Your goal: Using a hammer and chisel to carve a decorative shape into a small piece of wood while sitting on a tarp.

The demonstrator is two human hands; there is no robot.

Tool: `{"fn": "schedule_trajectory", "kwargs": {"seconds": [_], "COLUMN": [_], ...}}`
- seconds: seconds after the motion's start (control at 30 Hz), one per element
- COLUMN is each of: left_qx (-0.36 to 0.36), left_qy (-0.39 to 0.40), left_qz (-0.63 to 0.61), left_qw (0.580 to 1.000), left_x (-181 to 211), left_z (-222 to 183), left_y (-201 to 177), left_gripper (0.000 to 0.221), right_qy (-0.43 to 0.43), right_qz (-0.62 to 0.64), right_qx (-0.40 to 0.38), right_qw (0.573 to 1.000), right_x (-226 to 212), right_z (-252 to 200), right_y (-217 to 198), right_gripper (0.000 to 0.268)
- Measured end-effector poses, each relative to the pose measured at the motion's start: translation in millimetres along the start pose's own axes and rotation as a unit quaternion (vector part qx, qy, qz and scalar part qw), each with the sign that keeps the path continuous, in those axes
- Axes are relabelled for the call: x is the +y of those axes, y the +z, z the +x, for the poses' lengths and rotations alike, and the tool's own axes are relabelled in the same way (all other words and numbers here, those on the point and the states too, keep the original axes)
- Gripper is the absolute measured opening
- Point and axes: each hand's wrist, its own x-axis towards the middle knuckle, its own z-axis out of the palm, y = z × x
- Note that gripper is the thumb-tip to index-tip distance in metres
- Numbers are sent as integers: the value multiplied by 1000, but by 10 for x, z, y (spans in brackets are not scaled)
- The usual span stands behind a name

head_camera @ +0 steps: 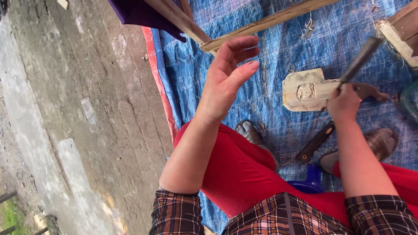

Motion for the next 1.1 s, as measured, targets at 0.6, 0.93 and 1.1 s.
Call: {"fn": "schedule_trajectory", "kwargs": {"seconds": [0.6, 0.93, 1.1], "left_qx": [-159, -158, -187], "left_qy": [-42, -42, -52], "left_qz": [442, 482, 477], "left_qw": [882, 861, 857], "left_x": [-1674, -2260, -2634], "left_z": [285, 421, 522], "left_y": [819, 934, 881], "left_gripper": [109, 68, 56], "right_qy": [-217, -160, -118], "right_qz": [180, 165, 153], "right_qx": [26, -21, -52], "right_qw": [959, 973, 980], "right_x": [-881, -1058, -1080], "right_z": [-85, 44, 42], "right_y": [-108, -70, -79], "right_gripper": [19, 17, 15]}}
